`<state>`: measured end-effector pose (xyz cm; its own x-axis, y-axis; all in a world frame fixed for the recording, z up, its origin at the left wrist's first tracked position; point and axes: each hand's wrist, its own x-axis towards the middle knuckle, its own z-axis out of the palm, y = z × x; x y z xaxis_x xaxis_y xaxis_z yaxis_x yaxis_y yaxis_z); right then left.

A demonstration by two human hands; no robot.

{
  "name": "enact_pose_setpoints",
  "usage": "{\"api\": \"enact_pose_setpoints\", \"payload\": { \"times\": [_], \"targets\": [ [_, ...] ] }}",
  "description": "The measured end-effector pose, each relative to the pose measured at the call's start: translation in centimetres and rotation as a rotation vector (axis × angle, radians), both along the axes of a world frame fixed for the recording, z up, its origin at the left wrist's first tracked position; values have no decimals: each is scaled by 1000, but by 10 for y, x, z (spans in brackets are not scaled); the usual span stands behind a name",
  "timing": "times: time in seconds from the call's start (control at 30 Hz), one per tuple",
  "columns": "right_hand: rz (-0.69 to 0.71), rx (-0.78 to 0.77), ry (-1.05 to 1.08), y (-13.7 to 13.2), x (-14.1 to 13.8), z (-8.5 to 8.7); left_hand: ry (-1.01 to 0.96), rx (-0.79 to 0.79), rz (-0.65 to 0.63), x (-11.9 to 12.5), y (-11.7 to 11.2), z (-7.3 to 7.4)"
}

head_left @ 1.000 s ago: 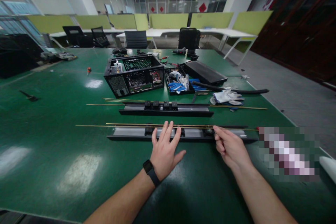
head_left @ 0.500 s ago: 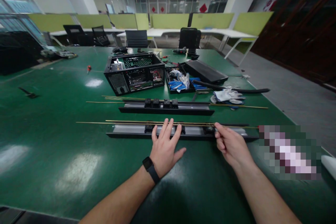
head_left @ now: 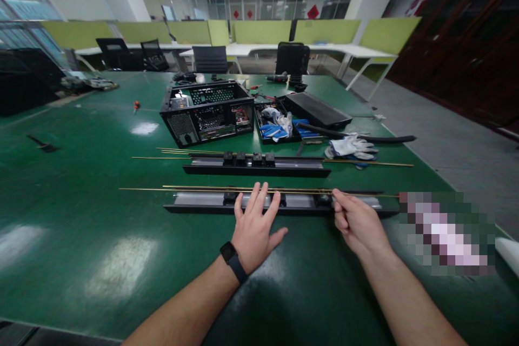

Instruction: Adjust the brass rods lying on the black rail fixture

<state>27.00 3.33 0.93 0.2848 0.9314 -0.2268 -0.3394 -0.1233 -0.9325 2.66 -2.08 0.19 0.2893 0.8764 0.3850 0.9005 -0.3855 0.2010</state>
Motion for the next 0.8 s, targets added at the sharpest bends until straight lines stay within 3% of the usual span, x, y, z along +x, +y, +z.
{"api": "enact_pose_setpoints", "payload": {
  "times": [0.8],
  "targets": [
    [-1, -1, -3, 0, 0, 1, -2, 4, 2, 0, 0, 0]
  ]
}}
